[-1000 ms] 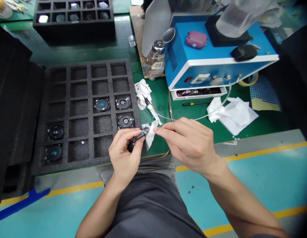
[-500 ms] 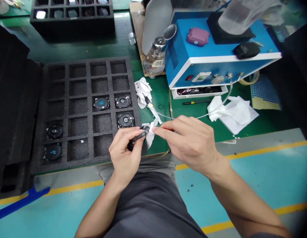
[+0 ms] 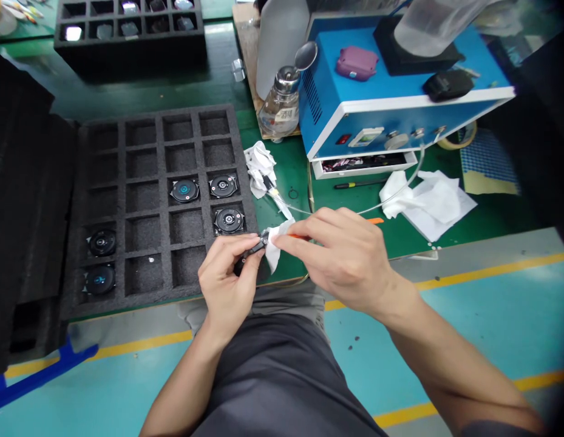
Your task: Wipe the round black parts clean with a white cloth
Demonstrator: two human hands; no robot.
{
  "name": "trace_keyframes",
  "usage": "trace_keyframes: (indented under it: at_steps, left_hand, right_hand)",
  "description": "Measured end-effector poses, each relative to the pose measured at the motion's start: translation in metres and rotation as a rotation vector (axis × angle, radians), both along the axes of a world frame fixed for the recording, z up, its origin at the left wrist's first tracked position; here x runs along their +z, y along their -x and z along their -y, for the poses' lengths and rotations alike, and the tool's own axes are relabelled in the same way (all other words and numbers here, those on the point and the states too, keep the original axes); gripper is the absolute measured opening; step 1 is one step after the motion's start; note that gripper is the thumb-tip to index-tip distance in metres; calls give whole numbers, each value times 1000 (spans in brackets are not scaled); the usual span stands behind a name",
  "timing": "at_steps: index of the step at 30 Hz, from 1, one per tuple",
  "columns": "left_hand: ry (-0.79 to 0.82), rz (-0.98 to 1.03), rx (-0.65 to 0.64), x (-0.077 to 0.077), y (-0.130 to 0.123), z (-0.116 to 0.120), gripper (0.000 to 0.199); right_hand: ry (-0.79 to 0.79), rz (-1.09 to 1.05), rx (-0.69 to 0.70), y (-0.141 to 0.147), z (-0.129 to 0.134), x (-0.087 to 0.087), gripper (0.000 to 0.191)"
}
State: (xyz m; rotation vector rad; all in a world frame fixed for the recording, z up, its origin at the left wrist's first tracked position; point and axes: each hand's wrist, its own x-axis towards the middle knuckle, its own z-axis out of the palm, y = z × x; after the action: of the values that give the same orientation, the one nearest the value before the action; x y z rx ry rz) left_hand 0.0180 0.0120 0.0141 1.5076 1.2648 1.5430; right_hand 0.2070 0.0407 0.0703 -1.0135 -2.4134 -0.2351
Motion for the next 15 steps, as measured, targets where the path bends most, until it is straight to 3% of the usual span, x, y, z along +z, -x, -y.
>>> trace_keyframes:
  at_steps: [8,15]
  left_hand:
    - [11,57,-13,2,-1,0,28]
    - [22,213,-9,7,-3,-2,17]
  right_hand:
    - [3,-18,5,2,-1,0,22]
    - [100,-167,106,10,11,-3,23]
